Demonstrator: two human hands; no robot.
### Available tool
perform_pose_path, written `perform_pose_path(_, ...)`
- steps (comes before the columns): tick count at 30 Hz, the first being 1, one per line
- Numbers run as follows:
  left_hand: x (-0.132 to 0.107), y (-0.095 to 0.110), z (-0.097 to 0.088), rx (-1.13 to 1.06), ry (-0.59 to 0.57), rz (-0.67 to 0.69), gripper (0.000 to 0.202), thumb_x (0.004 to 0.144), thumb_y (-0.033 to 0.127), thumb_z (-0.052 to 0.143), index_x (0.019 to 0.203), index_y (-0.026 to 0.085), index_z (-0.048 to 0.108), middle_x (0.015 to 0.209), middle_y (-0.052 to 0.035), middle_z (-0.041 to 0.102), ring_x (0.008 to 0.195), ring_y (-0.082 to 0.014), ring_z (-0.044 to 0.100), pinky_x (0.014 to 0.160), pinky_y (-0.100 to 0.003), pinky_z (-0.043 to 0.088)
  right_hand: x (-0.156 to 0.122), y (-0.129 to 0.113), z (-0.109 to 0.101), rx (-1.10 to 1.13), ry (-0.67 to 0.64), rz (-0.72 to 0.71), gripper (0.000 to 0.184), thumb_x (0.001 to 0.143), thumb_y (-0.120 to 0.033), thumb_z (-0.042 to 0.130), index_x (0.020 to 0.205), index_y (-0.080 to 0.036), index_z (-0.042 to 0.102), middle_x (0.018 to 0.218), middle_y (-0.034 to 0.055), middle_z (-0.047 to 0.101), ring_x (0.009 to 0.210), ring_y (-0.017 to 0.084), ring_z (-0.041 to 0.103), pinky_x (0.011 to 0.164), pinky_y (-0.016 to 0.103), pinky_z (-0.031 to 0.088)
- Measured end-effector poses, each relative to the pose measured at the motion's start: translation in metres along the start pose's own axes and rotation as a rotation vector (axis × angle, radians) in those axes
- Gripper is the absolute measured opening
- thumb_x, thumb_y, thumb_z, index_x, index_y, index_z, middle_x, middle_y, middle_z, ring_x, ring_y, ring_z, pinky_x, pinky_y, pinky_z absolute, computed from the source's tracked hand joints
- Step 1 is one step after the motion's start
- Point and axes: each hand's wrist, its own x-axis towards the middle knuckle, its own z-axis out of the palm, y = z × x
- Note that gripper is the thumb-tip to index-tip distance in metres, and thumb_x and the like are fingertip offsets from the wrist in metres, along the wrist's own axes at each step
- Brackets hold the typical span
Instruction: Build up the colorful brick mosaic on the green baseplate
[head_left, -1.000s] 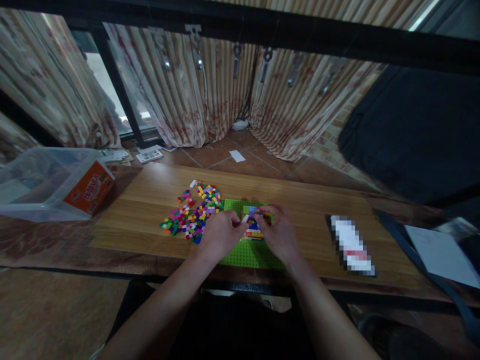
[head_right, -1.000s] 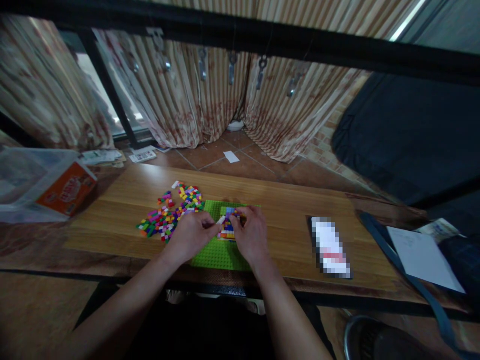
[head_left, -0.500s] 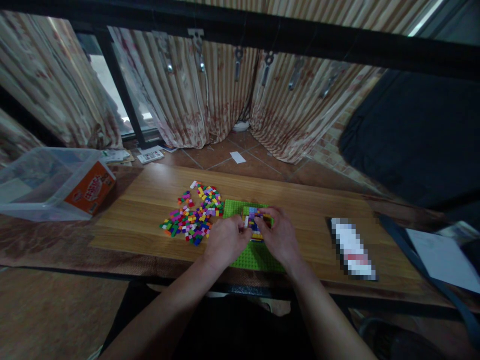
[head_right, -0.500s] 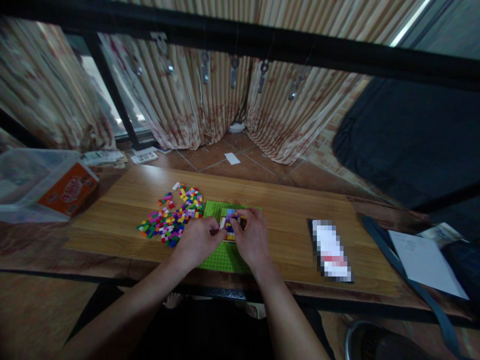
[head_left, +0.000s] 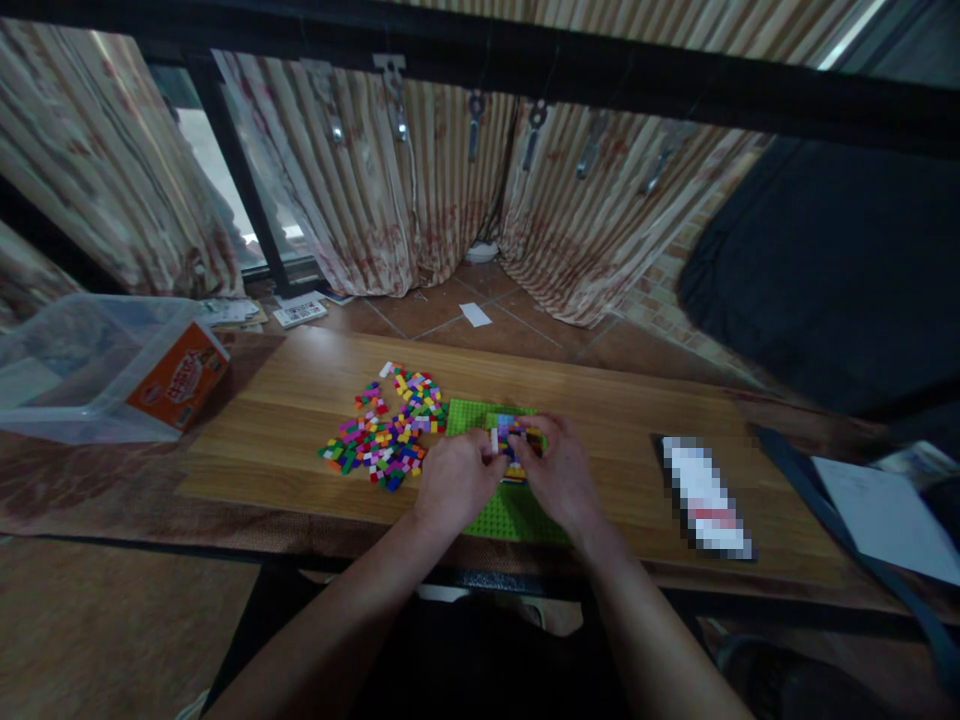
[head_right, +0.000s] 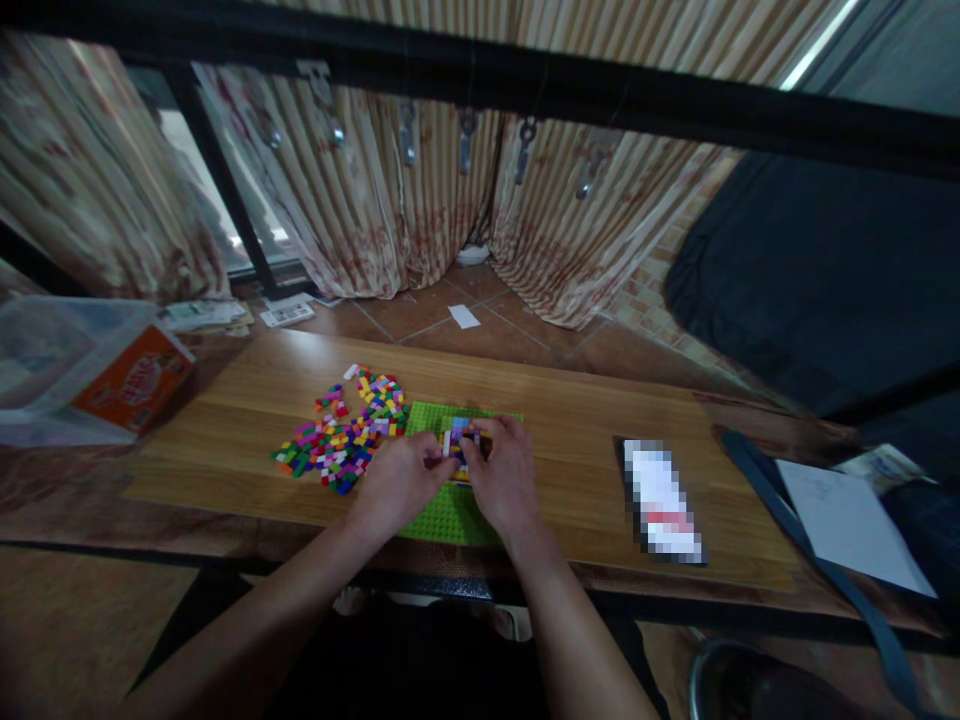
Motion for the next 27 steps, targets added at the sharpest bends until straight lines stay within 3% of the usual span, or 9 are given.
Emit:
perform_pose_path(10,0.005,-0.007,-0.002,-0.307,-0.07,-0.005,0.014,0.076,0.028,0.067,0.068,0.018,0.062,0.064,0.0012,0.063,0.061,-0.0127,0.056,0.059,-0.024,0.038,0.003,-0.011,0.01,-0.044,0.046,0.099,0.041,0.081,-0.047,0.06,0.106,-0.015,0.069,0.109,0.0156,0.063,0.107,0.031,0.055,0.097,0.049,0.041)
perform_pose_path(18,0.008,-0.01,0.001,-0.431,-0.076,-0.012,0.012,0.071,0.023,0.069,0.065,0.017,0.06,0.06,0.003,0.06,0.059,-0.0119,0.053,0.058,-0.024,0.038,0.007,-0.008,0.019,0.02,0.087,0.19,0.04,0.072,-0.042,0.069,0.103,-0.016,0.071,0.104,0.0141,0.066,0.099,0.029,0.059,0.093,0.047,0.044)
perform_pose_path(23,0.012,-0.02,-0.003,-0.606,-0.194,0.013,0.004,0.071,0.02,0.066,0.07,0.016,0.064,0.066,0.0011,0.064,0.063,-0.0124,0.057,0.06,-0.024,0.042,0.009,-0.006,0.02,0.04,0.064,0.181,0.042,0.071,-0.043,0.069,0.103,-0.015,0.07,0.102,0.0137,0.068,0.096,0.028,0.061,0.091,0.046,0.045)
perform_pose_path(27,0.015,-0.026,-0.004,-0.679,-0.256,-0.025,0.015,0.078,0.027,0.061,0.069,0.016,0.065,0.06,0.0019,0.061,0.056,-0.0109,0.053,0.056,-0.023,0.04,0.01,-0.005,0.019,0.012,0.055,0.189,0.043,0.071,-0.044,0.069,0.103,-0.015,0.07,0.102,0.0134,0.068,0.096,0.028,0.061,0.09,0.046,0.046)
